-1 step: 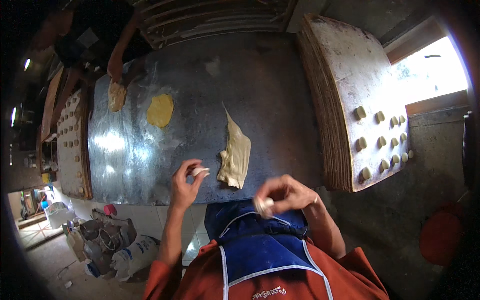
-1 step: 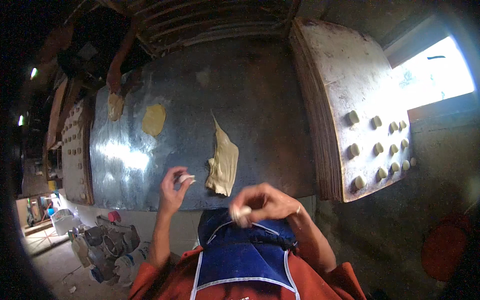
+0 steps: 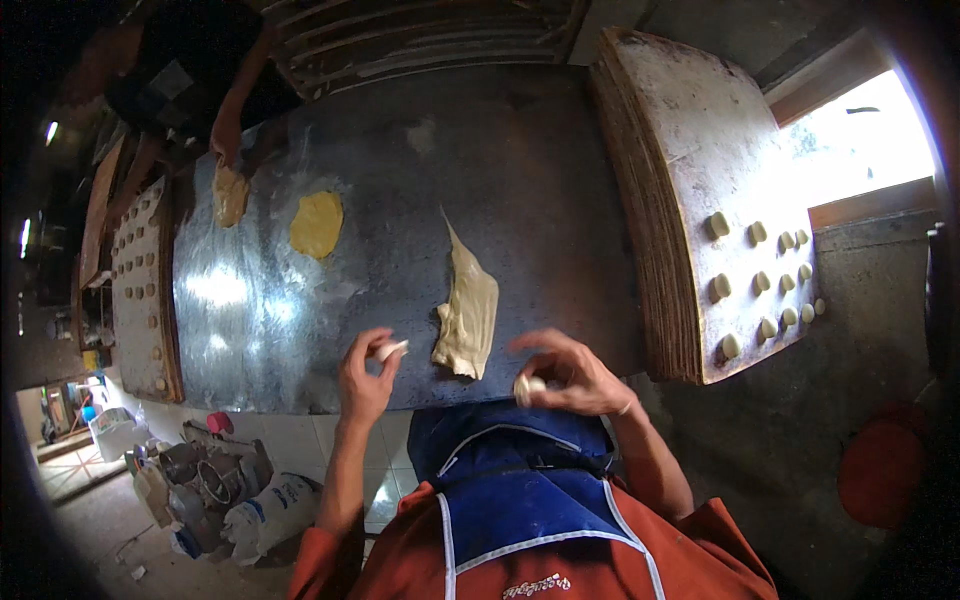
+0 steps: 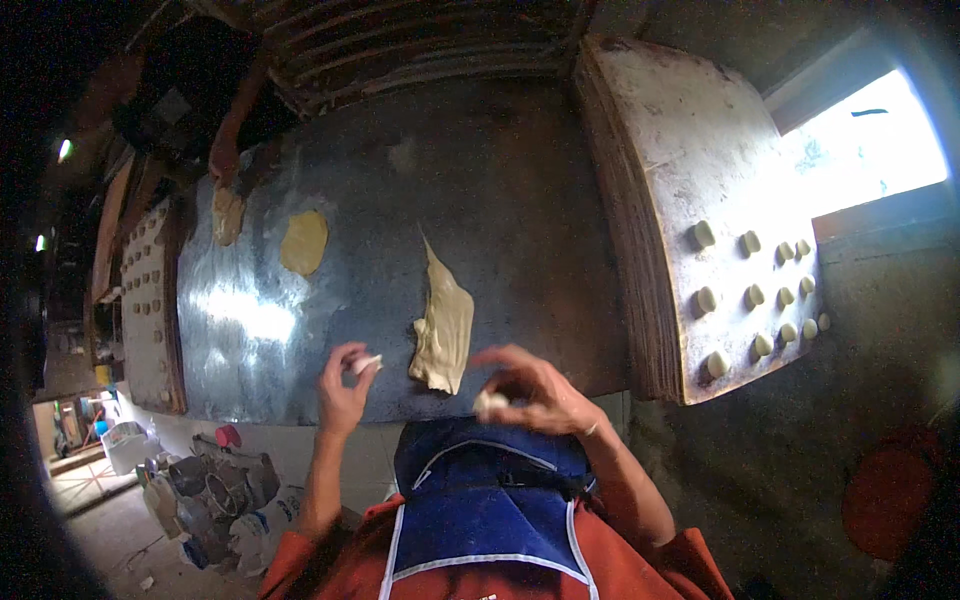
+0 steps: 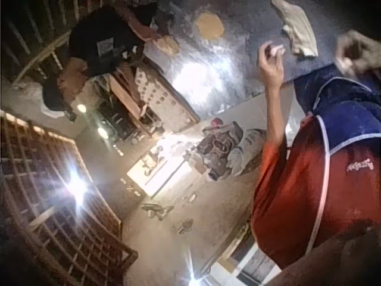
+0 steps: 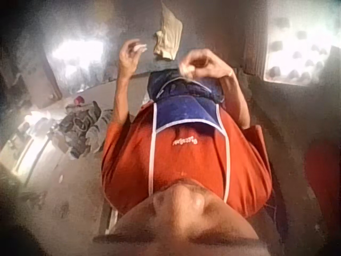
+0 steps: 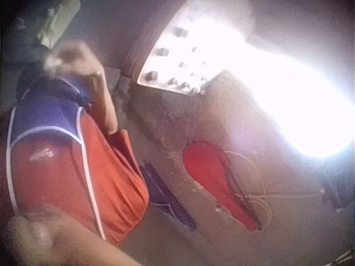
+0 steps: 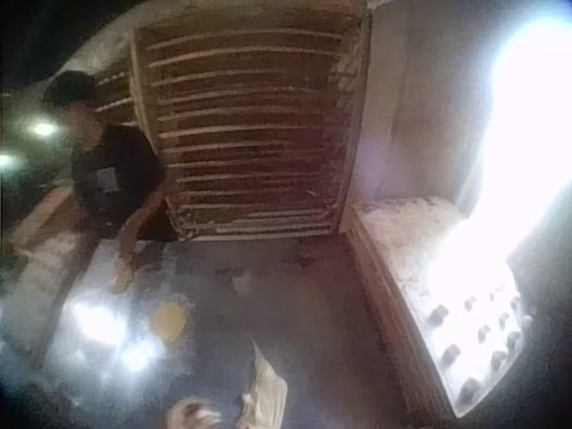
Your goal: The person repeatedly tears small pieces from a large dough sheet on a metal table, rolls each piece into a ball, and places them on a wooden tray. The person then carries the tray to a rack and stacks it with other trays.
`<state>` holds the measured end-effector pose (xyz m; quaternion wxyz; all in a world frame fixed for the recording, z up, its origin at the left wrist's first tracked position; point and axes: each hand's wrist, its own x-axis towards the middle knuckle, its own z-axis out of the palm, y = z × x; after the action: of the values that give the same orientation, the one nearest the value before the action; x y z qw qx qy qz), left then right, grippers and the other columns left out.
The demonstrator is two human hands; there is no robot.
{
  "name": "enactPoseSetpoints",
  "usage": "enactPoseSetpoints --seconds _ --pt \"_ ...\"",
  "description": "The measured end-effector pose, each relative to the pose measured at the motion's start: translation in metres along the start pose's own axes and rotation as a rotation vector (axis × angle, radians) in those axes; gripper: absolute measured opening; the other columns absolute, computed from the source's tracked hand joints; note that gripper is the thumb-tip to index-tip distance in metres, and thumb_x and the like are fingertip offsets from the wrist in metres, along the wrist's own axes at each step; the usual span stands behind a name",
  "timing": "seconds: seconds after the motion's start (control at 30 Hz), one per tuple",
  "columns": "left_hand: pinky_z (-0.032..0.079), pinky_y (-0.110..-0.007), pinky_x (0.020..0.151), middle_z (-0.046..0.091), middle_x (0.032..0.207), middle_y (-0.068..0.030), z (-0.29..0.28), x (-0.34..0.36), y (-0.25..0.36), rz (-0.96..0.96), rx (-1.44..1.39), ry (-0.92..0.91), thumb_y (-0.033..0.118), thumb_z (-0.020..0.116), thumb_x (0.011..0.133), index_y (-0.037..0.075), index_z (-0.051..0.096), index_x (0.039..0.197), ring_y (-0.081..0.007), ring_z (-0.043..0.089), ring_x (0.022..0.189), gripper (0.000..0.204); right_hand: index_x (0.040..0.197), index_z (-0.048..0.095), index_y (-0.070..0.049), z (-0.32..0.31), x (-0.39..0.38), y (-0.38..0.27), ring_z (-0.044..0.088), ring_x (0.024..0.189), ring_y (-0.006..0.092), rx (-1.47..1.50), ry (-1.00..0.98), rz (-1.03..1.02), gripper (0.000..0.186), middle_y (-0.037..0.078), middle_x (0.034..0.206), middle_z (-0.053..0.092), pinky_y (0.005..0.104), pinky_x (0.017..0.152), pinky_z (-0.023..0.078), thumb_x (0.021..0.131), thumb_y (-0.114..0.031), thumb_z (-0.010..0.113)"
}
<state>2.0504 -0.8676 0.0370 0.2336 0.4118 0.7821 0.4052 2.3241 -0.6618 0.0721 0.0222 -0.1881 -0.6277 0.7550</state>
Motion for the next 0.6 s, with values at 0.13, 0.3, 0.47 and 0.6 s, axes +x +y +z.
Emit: enactPoseSetpoints --seconds 0.13,0.3,0.47,0.6 --pt "0.049 -0.045 0.082 0.057 0.099 -0.0144 0.003 0.012 -0.087 0.143 0.392 0.275 0.010 0.074 0.092 0.001 0.054 0.113 -0.0316 0.060 0.089 0.030 0.109 0.065 -0.001 -0.049 -0.009 0.106 0.062 0.092 0.0370 -1.036 0.474 -0.203 0.031 0.020 0.102 0.062 0.0464 0.081 0.052 0.086 -0.015 0.080" --pt "0.045 -0.045 0.082 0.049 0.095 -0.0145 0.086 0.066 -0.058 0.030 0.242 0.417 0.014 0.072 0.095 0.004 0.046 0.104 -0.0337 0.054 0.089 0.029 0.106 0.059 0.001 -0.021 0.070 0.091 0.056 0.096 0.0423 -1.172 0.662 -0.210 0.036 0.023 0.100 0.057 0.0545 0.085 0.047 0.086 -0.024 0.077" --pt "0.045 -0.043 0.079 0.048 0.093 -0.0150 0.051 0.029 -0.081 0.323 0.276 0.268 0.002 0.065 0.095 0.004 0.044 0.102 -0.0322 0.054 0.086 0.022 0.094 0.055 0.001 -0.070 0.019 0.145 0.058 0.082 0.0409 -0.794 0.402 -0.086 0.027 0.021 0.086 0.056 0.0513 0.076 0.047 0.085 -0.016 0.075" --pt "0.045 -0.044 0.077 0.049 0.092 -0.0149 0.058 0.057 -0.069 0.122 0.275 0.399 -0.001 0.064 0.094 0.003 0.042 0.107 -0.0318 0.053 0.083 0.025 0.093 0.054 -0.002 -0.052 0.078 0.106 0.057 0.076 0.0399 -1.228 0.759 -0.483 0.023 0.019 0.081 0.054 0.0498 0.074 0.046 0.086 -0.013 0.072"
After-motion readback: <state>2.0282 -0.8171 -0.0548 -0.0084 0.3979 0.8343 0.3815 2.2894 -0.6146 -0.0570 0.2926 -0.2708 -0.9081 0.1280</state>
